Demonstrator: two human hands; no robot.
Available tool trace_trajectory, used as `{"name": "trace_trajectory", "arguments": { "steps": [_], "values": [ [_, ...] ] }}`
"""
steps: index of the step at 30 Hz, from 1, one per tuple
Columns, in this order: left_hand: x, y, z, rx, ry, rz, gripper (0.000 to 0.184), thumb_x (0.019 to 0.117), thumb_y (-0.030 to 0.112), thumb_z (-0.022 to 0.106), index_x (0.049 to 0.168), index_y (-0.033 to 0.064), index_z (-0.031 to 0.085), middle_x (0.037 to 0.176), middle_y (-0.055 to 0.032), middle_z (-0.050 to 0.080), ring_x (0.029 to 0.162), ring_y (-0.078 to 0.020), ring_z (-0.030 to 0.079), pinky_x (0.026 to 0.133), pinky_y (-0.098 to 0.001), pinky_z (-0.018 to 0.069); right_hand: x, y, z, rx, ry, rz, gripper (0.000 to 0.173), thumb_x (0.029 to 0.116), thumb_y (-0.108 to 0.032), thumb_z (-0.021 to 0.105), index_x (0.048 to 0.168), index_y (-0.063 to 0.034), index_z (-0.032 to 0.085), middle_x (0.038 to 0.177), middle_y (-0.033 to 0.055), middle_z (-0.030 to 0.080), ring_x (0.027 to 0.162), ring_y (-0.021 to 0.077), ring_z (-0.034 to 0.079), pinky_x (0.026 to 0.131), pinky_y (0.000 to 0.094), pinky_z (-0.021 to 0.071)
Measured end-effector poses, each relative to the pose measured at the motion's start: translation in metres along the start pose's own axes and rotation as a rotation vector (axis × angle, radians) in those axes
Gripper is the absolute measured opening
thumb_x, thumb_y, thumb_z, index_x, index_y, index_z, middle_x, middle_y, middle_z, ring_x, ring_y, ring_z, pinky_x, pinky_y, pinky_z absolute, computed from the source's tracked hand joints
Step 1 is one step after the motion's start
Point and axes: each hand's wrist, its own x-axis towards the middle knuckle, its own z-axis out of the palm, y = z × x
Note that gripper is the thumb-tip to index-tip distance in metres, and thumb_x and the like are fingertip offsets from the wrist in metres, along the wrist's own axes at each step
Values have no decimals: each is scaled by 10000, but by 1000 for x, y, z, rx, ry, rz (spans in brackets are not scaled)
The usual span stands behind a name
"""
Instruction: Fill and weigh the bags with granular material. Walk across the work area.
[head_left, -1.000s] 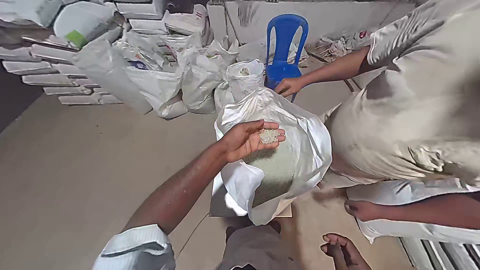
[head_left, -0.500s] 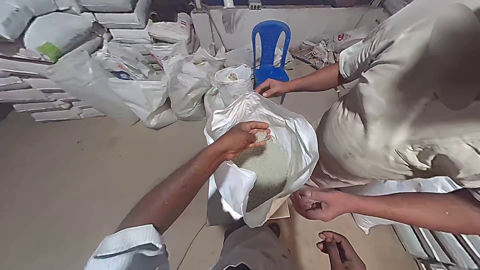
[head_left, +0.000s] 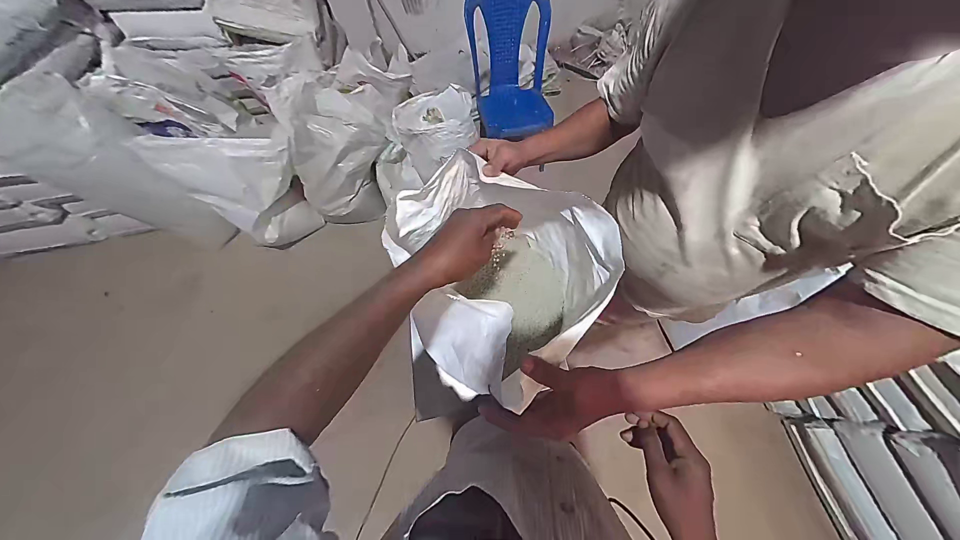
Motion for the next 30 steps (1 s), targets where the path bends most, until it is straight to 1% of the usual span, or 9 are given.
{"name": "trace_trajectory", "arguments": {
  "steps": [3,6,9,12,15,18,23,27,30],
  "values": [
    [0,1,6,372,-34,19,456,948,-91,542,1366,76,620,1126,-177,709,1001,-335,702,904,-561,554,-2,-1,5,25,14,3,172,981,-70,525,1052,-3,668,911,22,749,695,89,710,642,256,623],
    [0,2,6,496,-32,-3,466,883,-112,617,1303,86,657,1034,-188,721,941,-393,702,826,-607,556,-6,-1,10,43,15,33,180,990,-72,519,1064,1,665,916,29,750,697,97,709,650,264,623],
    [6,-7,1,548,-45,-23,351,985,-22,552,1305,86,648,1061,-189,723,983,-399,704,868,-613,550,-10,1,13,55,1,41,199,995,-78,521,1089,5,675,932,45,746,705,114,711,654,278,628],
    [8,-13,-5,548,-31,-32,380,1007,26,564,1383,80,566,1172,-176,714,1026,-373,719,912,-595,560,-13,0,14,34,0,43,213,992,-80,519,1097,10,679,926,45,744,703,112,713,652,283,631],
    [6,-6,-11,540,-81,-91,584,993,40,613,1535,125,411,1277,-199,672,1025,-389,719,904,-595,567,-16,-2,13,8,3,44,210,988,-81,526,1096,7,683,923,39,744,707,104,711,647,271,627],
    [0,1,-16,520,-97,-100,758,971,22,650,1613,161,271,1152,-227,695,932,-405,721,834,-592,581,-23,-6,11,-2,14,69,210,984,-76,531,1103,17,677,930,44,740,708,98,707,649,267,626],
    [-7,9,-16,479,39,116,665,980,53,646,1567,156,351,1398,-153,623,954,-311,748,862,-523,604,-42,-3,10,38,28,108,200,992,-48,534,1114,32,672,949,77,745,724,139,720,672,311,635],
    [-35,38,-17,163,275,334,460,1002,56,617,1437,115,478,1186,-31,737,881,-150,759,799,-378,656,-62,-1,8,19,58,107,218,998,-52,523,1122,44,674,956,91,750,727,146,729,686,342,643],
    [-71,48,-2,-230,118,265,389,1011,96,582,1381,38,480,946,-53,763,761,-170,755,736,-356,661,-79,-5,1,-7,92,93,214,1010,-49,529,1124,32,691,970,101,761,754,172,745,717,374,648]
  ]
}}
